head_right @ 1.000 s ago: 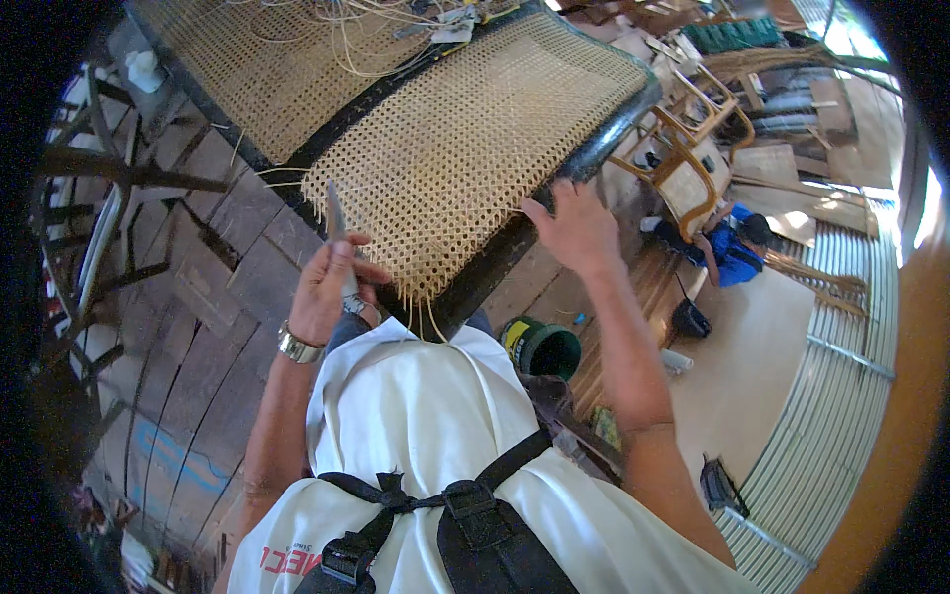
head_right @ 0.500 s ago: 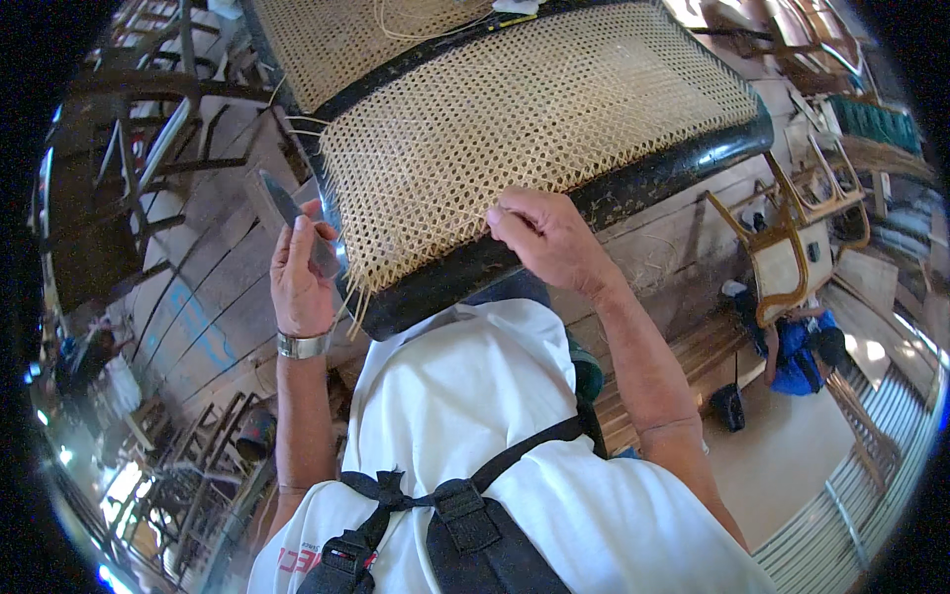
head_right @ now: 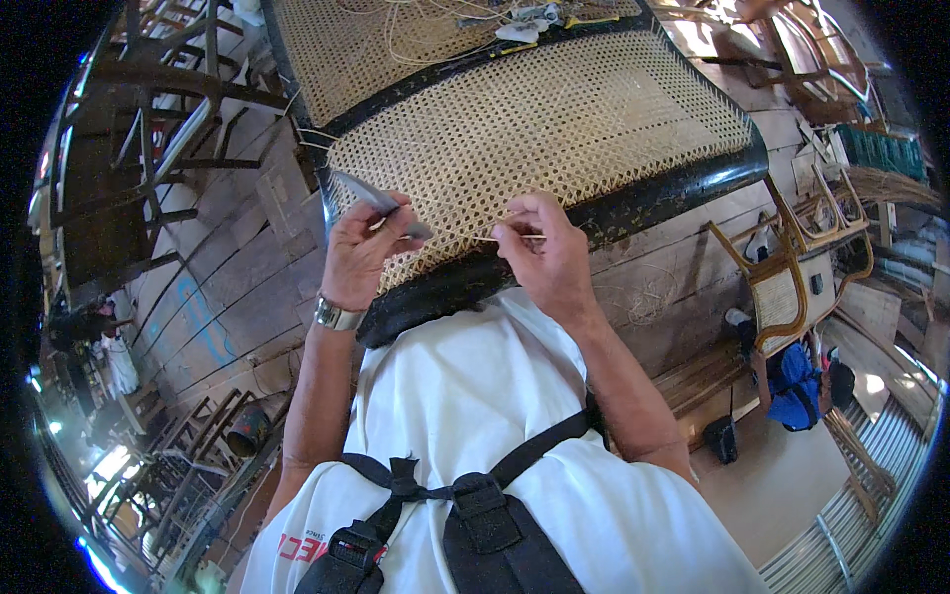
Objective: The recorder is weaving a rattan chair seat using strips of material and various hand tools.
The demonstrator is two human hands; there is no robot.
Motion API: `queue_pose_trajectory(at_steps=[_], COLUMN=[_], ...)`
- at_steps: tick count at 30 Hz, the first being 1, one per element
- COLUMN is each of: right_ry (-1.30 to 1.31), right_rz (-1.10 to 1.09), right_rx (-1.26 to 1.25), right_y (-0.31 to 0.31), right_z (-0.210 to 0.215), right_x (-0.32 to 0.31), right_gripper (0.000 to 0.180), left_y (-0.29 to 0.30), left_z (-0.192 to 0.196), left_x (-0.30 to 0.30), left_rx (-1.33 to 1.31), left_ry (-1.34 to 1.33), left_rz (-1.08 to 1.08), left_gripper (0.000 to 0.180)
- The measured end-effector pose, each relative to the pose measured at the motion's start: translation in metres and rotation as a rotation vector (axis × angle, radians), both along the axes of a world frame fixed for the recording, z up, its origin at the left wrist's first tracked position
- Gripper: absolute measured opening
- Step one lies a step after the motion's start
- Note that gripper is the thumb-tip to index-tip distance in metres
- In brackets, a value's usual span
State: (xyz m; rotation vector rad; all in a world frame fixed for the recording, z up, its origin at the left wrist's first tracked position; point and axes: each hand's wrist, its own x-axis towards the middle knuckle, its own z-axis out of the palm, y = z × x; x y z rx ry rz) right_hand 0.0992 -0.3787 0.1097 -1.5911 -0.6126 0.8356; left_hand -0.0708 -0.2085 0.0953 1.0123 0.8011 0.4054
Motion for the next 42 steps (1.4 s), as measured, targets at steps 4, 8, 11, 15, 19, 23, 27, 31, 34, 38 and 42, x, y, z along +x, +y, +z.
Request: queue_pose_trajectory(at_steps=[4,8,11,15,19,23,27,31,34,38,42], right_ry=[-0.354,-0.466,-0.244,-0.262,-0.215,-0.199,-0.246,-0.238,-0.14,-0.05,-0.413], right_rz=[-0.023,0.103,0.001,-0.215,-0.273,-0.265,-0.272,-0.231,-0.144,0.278,0.532], right_rx=[-0.181,-0.344,-0.309,-0.272,-0.315,-0.306,-0.277,-0.225,-0.062,0.138,-0.474], right_y=[-0.019,-0.026,-0.023,-0.017,-0.019,-0.017,-0.019,-0.023,-0.028,-0.026,-0.063], right_z=[-0.001,0.002,0.0,-0.008,-0.013,-0.012,-0.017,-0.01,-0.017,0.032,0.003], right_x=[0.006,0.009,0.003,0.001,0.001,0.002,0.001,0.003,-0.001,-0.04,-0.008], right_gripper=[0.011,0.009,0.007,0.006,0.007,0.008,0.008,0.007,0.007,0.008,0.008], left_y=[0.001,0.003,-0.002,-0.01,-0.015,-0.026,-0.029,-0.034,-0.038,-0.04,-0.026], left_z=[-0.004,-0.007,-0.011,-0.01,-0.021,-0.022,-0.022,-0.02,-0.025,-0.02,-0.023], left_x=[0.026,0.046,0.054,0.059,0.056,0.057,0.057,0.057,0.06,0.056,0.057], left_rx=[-0.13,-0.167,-0.125,-0.064,0.082,0.354,0.51,0.769,0.966,1.087,0.122], left_ry=[-0.01,0.039,-0.052,-0.061,-0.028,-0.043,0.015,0.013,-0.073,-0.024,-0.208], left_rz=[-0.064,-0.194,-0.232,-0.244,-0.306,-0.243,-0.273,-0.264,-0.22,-0.269,0.008], left_gripper=[0.018,0.019,0.019,0.013,0.014,0.01,0.008,0.006,0.005,0.003,0.01])
